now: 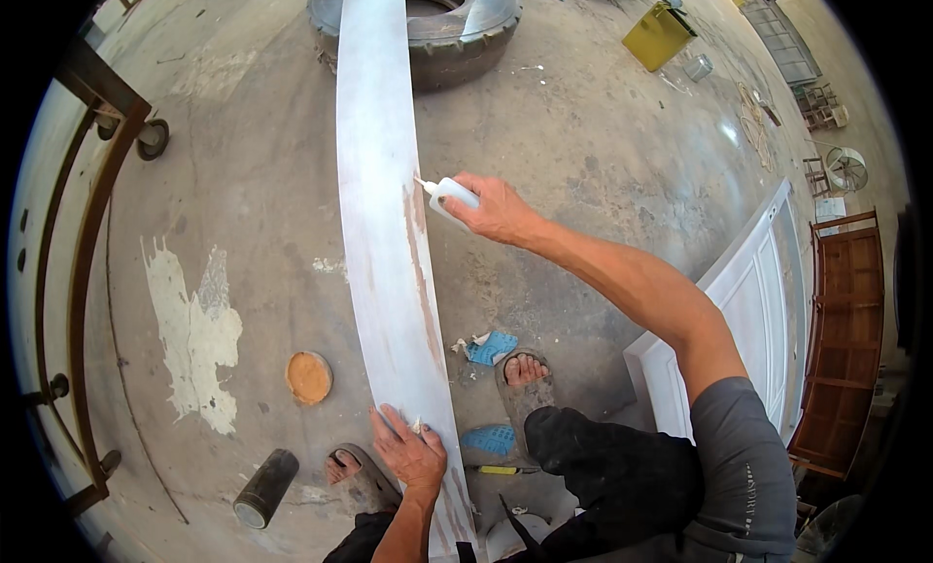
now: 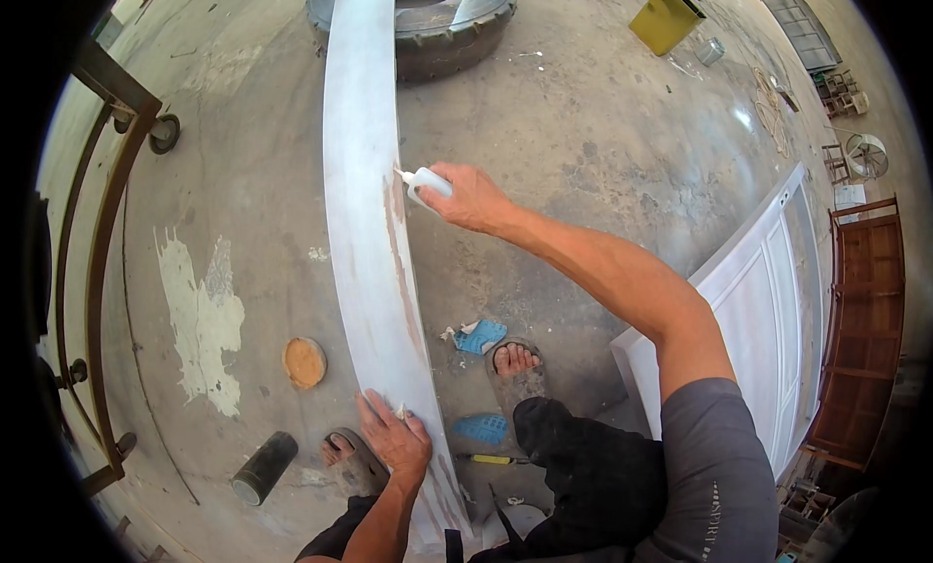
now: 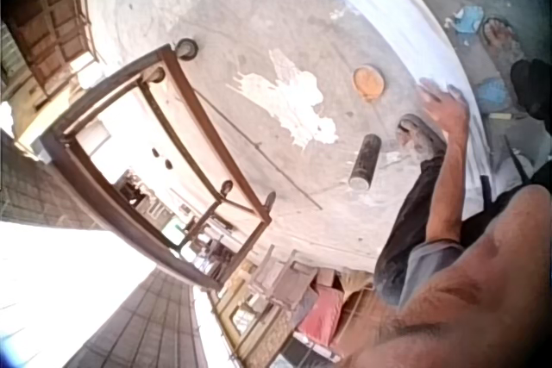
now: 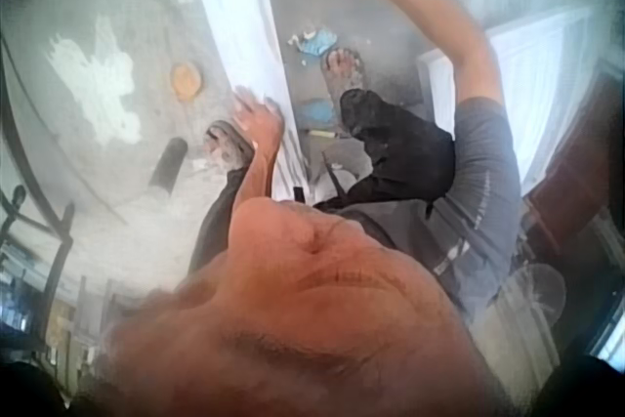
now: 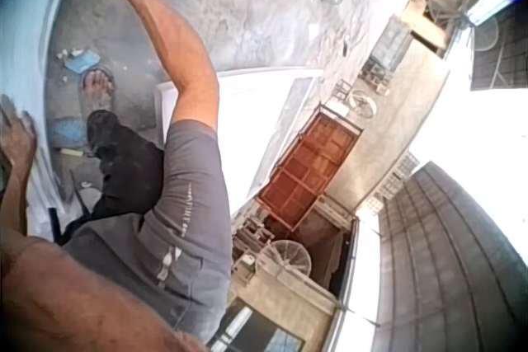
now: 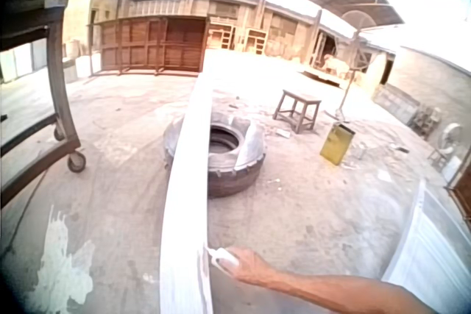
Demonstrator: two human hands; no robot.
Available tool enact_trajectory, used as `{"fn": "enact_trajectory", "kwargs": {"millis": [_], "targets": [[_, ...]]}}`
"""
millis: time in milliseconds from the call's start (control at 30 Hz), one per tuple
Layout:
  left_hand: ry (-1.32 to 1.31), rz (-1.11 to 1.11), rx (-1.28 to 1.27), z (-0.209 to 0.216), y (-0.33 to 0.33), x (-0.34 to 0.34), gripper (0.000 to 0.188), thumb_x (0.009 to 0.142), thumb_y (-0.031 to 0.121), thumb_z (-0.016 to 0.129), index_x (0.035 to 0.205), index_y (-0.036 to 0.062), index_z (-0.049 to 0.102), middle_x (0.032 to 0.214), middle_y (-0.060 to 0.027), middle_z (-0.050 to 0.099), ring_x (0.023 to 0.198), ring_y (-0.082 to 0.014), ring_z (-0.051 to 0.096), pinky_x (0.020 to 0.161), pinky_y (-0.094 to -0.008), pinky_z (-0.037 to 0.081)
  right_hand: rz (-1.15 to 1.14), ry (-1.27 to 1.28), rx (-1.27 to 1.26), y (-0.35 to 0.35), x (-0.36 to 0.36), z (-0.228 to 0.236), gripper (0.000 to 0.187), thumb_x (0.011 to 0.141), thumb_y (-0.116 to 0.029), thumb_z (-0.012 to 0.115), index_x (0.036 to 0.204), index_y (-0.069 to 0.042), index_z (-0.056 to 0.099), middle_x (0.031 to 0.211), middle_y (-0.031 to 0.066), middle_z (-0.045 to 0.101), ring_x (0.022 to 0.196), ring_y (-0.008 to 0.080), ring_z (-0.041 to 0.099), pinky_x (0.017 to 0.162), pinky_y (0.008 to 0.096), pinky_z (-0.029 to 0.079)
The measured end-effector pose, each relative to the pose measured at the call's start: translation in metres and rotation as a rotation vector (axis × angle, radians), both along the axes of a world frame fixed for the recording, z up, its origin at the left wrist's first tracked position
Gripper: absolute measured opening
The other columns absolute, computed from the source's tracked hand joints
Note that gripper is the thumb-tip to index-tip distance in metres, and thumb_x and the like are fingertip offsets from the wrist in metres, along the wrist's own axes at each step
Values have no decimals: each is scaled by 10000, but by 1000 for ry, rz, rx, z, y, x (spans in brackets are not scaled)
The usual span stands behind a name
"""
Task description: The person applies a white filler to a long white wooden trim piece using a tube, then smooths it with a blue sanding block. They later move to a white cabinet door, apply filler to the edges, and smooth the surface with the sanding block.
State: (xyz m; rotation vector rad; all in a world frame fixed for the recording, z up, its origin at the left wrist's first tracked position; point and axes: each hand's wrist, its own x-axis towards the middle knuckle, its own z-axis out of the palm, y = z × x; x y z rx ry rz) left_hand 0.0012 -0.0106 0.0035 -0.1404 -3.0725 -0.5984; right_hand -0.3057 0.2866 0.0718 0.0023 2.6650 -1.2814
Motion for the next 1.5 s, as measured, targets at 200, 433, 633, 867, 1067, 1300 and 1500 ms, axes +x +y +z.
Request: {"fn": "enact_trajectory", "kwargs": {"millis": [200,433,633,867,1067,1300,1500], "targets": [[2,2,-8,1,1,-1,803,938,240,546,1610,-51,217,1593,-346,271,1375,-515,407,1062,-584,377,-15,1,-7,1,1,-3,435,961,-377,650,1182,-5,700,1030,220,736,922,357,699,826,437,537],[2,3,-15,2,2,-1,799,938,234,540,1610,-54,216,1587,-347,280,1366,-521,413,1063,-586,378,37,0,-8,1,10,-2,427,960,-359,666,1202,-8,697,1050,213,739,939,345,703,833,429,534],[14,3,-1,2,2,-2,793,942,235,533,1608,-58,218,1585,-350,279,1360,-525,416,1064,-586,378,42,-20,-19,2,18,-2,422,961,-358,666,1189,-4,697,1042,213,736,929,339,698,830,429,532],[-29,17,46,3,2,-1,818,909,180,561,1613,-48,211,1596,-368,268,1415,-536,355,1157,-577,311,76,-28,-8,3,24,-7,425,958,-362,660,1188,-5,689,1040,215,734,930,342,696,827,429,531],[-4,5,10,4,2,-3,801,934,217,559,1605,-65,223,1581,-361,284,1371,-530,403,1082,-595,367,74,-60,-7,-1,30,-1,420,964,-367,650,1181,-9,689,1047,219,729,938,339,692,833,430,529],[22,-3,0,4,2,-3,796,941,222,555,1605,-61,221,1581,-355,286,1362,-525,412,1078,-591,374,104,-97,-43,0,39,0,395,975,-348,654,1195,-21,680,1033,182,722,933,294,679,828,411,524],[-42,24,67,5,3,-1,818,913,164,563,1618,-42,202,1606,-362,255,1439,-533,330,1176,-575,290,76,-109,-73,-1,41,-1,393,988,-334,654,1218,-16,671,1040,169,722,942,274,674,840,400,520]]}}
